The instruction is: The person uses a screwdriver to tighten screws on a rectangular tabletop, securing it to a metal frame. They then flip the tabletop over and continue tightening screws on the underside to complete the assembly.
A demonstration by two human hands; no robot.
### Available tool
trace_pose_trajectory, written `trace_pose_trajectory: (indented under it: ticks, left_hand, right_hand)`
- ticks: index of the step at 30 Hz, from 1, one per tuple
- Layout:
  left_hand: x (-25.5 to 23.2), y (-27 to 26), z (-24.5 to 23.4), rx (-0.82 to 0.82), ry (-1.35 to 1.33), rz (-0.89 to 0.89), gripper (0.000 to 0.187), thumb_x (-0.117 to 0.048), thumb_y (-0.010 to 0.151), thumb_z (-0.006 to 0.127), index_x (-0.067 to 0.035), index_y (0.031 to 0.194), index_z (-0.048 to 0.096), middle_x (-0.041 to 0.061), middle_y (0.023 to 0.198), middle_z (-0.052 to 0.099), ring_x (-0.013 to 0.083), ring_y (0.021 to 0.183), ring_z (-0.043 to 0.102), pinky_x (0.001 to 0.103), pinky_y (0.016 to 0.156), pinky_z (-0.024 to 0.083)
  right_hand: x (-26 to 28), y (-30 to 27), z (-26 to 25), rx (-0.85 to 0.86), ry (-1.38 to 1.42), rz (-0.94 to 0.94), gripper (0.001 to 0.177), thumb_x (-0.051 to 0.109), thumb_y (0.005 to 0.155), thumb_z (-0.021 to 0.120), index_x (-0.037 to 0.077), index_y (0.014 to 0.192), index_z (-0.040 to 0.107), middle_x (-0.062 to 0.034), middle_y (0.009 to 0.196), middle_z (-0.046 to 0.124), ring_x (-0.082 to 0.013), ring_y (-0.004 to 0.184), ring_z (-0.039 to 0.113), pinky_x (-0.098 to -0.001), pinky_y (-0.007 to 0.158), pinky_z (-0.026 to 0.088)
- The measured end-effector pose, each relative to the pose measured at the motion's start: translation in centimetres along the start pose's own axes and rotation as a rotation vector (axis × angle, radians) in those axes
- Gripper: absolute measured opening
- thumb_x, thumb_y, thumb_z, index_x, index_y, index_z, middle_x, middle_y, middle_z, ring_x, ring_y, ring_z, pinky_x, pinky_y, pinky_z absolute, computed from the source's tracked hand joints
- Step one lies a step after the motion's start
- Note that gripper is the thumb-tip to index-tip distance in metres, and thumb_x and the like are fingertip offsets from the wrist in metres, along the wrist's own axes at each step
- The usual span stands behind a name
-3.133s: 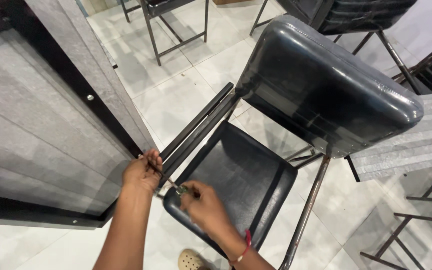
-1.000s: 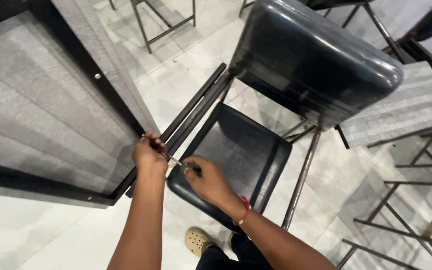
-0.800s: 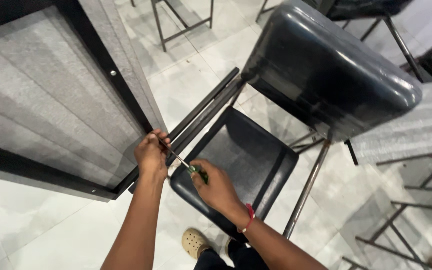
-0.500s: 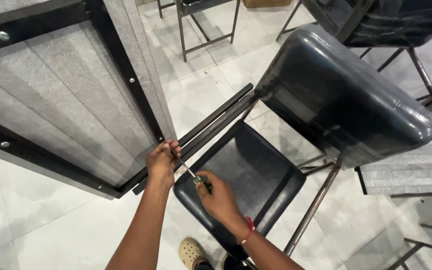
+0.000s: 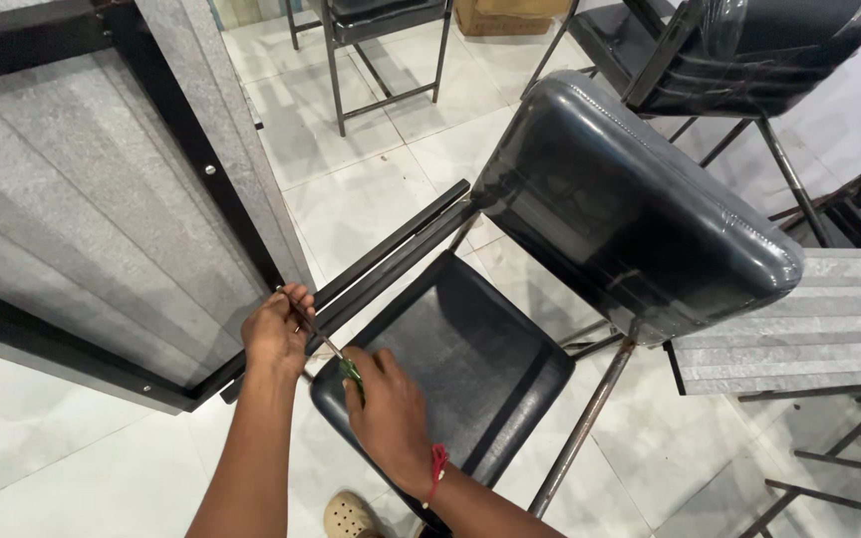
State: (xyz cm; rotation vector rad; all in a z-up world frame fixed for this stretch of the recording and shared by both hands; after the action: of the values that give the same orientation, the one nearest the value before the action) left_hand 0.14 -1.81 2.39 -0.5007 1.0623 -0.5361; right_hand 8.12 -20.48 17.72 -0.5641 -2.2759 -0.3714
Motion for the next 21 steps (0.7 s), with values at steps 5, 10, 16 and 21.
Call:
trace_pose_trajectory:
  ticks: [5, 10, 16, 21]
  left_hand:
    - [-0.2, 0.2, 0.2, 0.006, -0.033, -0.006, 0.024, -0.011, 0.106, 0.046, 0.003, 0.114, 0.064, 0.013, 0.103, 0.07, 0.0214, 0.087, 0.069, 0.032, 0.076, 0.058]
    - [0.1, 0.8, -0.2, -0.02, -0.063, -0.019, 0.02, -0.01, 0.105, 0.049, 0.002, 0.11, 0.065, 0.012, 0.099, 0.072, 0.0213, 0.085, 0.069, 0.032, 0.075, 0.058]
    - [0.3, 1.8, -0.2, -0.05, -0.037, -0.057, 0.017, -0.009, 0.104, 0.048, -0.001, 0.104, 0.064, 0.009, 0.093, 0.07, 0.019, 0.08, 0.067, 0.031, 0.072, 0.056]
    - [0.6, 2.9, -0.4, -0.013, -0.057, -0.076, 0.02, -0.006, 0.103, 0.045, -0.001, 0.101, 0.064, 0.008, 0.09, 0.069, 0.0175, 0.077, 0.066, 0.03, 0.069, 0.054]
  right_hand:
    - [0.5, -0.1, 0.1, 0.019, -0.021, -0.01, 0.038, 0.006, 0.089, 0.07, 0.008, 0.126, 0.064, -0.0153, 0.099, 0.061, -0.0355, 0.087, 0.066, -0.0473, 0.071, 0.053]
    - [0.5, 0.2, 0.4, 0.024, 0.004, -0.04, 0.039, 0.005, 0.088, 0.069, 0.007, 0.127, 0.063, -0.0148, 0.099, 0.061, -0.0339, 0.085, 0.065, -0.0458, 0.072, 0.052]
    - [-0.1, 0.2, 0.5, 0.036, 0.078, 0.036, 0.036, 0.006, 0.088, 0.071, 0.009, 0.123, 0.065, -0.0148, 0.1, 0.062, -0.0343, 0.086, 0.065, -0.0466, 0.074, 0.051]
    - [-0.2, 0.3, 0.5, -0.107, 0.232, -0.105, 0.028, 0.011, 0.088, 0.072, 0.004, 0.114, 0.064, -0.0137, 0.097, 0.065, -0.0269, 0.08, 0.065, -0.0419, 0.067, 0.053]
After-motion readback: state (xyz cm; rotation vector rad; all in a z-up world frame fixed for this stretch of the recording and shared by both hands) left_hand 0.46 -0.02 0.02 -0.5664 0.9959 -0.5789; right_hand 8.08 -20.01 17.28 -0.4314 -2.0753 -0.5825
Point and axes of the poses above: each hand's wrist, its own y-axis towards the middle knuckle, its own z-axis out of the palm, x = y × z, the point moved 7 cm from there along y, towards the middle knuckle
